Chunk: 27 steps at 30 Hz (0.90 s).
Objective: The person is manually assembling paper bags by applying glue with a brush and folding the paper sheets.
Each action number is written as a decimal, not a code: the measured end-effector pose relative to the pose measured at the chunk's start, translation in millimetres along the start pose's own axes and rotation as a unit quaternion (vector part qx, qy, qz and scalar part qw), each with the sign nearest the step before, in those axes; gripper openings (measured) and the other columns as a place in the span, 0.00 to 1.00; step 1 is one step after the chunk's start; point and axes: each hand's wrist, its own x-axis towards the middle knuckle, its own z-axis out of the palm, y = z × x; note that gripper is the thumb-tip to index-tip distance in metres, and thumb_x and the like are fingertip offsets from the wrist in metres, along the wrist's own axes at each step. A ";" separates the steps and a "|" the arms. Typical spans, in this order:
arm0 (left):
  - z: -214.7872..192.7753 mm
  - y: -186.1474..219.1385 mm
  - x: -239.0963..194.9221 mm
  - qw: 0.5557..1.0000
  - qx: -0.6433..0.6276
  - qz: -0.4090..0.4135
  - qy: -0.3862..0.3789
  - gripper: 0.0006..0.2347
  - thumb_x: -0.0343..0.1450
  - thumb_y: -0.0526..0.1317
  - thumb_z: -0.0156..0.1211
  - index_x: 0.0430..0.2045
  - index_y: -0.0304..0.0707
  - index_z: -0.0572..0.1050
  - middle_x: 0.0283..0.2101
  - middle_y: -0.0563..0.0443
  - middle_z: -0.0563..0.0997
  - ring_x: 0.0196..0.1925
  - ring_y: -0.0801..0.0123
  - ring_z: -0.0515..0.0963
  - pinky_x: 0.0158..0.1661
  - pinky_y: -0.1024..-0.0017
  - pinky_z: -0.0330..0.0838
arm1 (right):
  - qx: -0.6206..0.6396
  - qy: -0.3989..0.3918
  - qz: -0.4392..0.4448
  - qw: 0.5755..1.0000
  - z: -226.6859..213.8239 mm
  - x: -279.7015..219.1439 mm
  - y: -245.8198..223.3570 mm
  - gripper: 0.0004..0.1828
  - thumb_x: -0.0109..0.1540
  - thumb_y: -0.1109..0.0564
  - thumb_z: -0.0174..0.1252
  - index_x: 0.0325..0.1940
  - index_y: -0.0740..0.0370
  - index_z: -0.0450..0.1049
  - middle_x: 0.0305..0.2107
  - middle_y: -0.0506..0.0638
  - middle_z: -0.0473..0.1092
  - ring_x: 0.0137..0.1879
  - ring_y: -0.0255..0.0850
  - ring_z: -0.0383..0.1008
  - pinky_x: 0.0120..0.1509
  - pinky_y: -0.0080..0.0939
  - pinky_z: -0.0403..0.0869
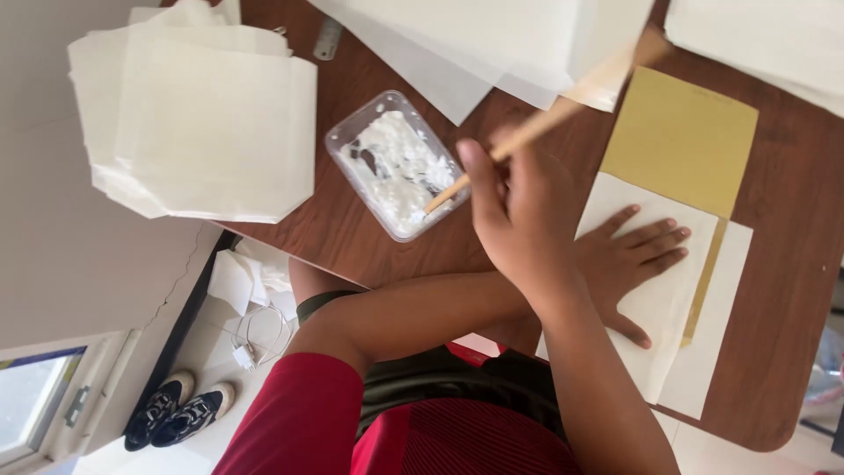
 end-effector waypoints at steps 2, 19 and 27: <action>0.5 -8.3 -2.0 1.000 0.003 -0.013 0.014 0.47 0.62 0.77 0.56 0.71 0.46 0.58 0.77 0.52 0.55 0.81 0.60 0.48 0.76 0.43 0.40 | -0.025 -0.045 0.025 0.998 26.4 18.6 -3.5 0.13 0.71 0.49 0.57 0.39 0.58 0.67 0.15 0.45 0.61 0.23 0.46 0.70 0.29 0.42 0.65; 37.1 -21.1 12.3 0.996 -0.046 0.024 0.067 0.39 0.62 0.67 0.64 0.66 0.54 0.62 0.73 0.59 0.63 0.80 0.60 0.51 0.76 0.38 0.46 | -0.061 -0.100 0.089 0.989 -54.4 -33.2 -16.9 0.22 0.69 0.48 0.55 0.64 0.60 0.71 0.36 0.48 0.74 0.39 0.36 0.75 0.46 0.34 0.77; 11.9 9.3 14.8 0.993 -0.061 0.080 -0.059 0.47 0.65 0.77 0.41 0.71 0.36 0.58 0.77 0.43 0.51 0.80 0.57 0.46 0.74 0.43 0.32 | -0.324 0.083 0.308 0.891 -197.1 -226.7 71.3 0.13 0.74 0.66 0.57 0.64 0.66 0.77 0.51 0.58 0.68 0.45 0.45 0.70 0.55 0.45 0.71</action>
